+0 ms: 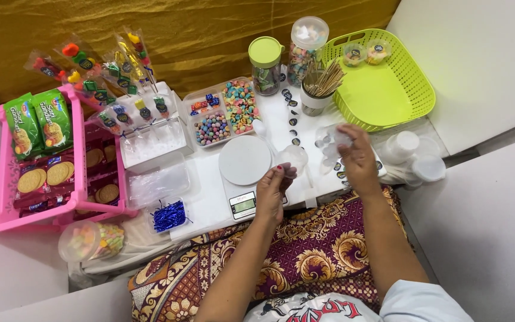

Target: Filling a small cup with candies on a digital scale to reach a specific weight.

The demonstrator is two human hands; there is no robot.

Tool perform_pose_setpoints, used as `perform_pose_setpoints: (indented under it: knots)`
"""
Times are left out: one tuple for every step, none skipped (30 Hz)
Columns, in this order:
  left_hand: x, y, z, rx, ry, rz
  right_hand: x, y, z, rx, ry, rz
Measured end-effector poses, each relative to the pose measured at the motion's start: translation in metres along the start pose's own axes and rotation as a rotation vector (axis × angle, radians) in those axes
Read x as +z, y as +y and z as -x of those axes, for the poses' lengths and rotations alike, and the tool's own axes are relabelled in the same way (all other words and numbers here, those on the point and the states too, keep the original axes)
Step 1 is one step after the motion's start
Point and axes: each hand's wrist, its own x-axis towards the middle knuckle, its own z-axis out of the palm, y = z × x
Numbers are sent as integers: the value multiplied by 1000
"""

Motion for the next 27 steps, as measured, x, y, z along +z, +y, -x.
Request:
perform_pose_setpoints:
  knots:
    - [-9,2,1,-1,-1,-2,-18,2,-2,2,2,0]
    - [-17,5,0,-23,14,72,-36,4,-6,-46,95,175]
    - [-24,8,0,-45,29,146,-53,5,-9,-93,188,351]
    - [-33,13,0,-48,31,146,-71,13,-8,-90,185,352]
    - [-41,17,1,-80,79,193,-88,20,-7,-114,255,592]
    - [-49,21,0,-111,123,239,-105,27,-7,-140,325,833]
    - [-60,17,-2,-112,122,239,-115,34,-3,-140,325,834]
    - [-70,13,-6,-98,156,267,-125,40,0,-153,270,905]
    - [-80,9,-9,-83,189,296,-135,46,2,-166,213,976]
    - [-86,4,-12,-85,190,297,-135,56,5,-165,211,977]
    - [-93,0,-15,-74,184,331,-135,65,7,-2,124,875]
    - [-100,-5,-18,-60,179,366,-134,74,10,154,33,765]
    - [-102,-7,-18,-61,181,368,-132,78,14,154,30,766]
    - [-104,-7,-19,-54,181,380,-129,83,16,257,-9,702]
    - [-106,-6,-20,-47,180,392,-125,87,18,359,-50,636]
    - [-108,-5,-20,-43,185,394,-124,89,19,355,-54,634]
    - [-110,-3,-20,-39,177,401,-122,91,21,368,-43,601]
    - [-112,-2,-20,-32,171,411,-120,93,20,379,-35,568]
    - [-114,2,-19,-25,177,415,-116,82,17,373,-43,565]
    - [-115,6,-19,38,197,407,-112,70,14,419,-11,508]
    - [-117,9,-18,101,217,399,-108,59,11,465,20,450]
    - [-113,22,-12,105,219,402,-109,65,13,460,16,449]
    - [-109,35,-5,323,260,253,-110,72,14,413,39,461]
    - [-105,48,1,535,297,99,-112,78,17,369,63,472]
    - [-96,65,11,537,300,99,-110,79,18,367,60,470]
    - [-87,81,21,759,333,-273,-108,80,19,284,101,557]
    - [-78,97,32,965,361,-655,-107,81,20,198,141,642]
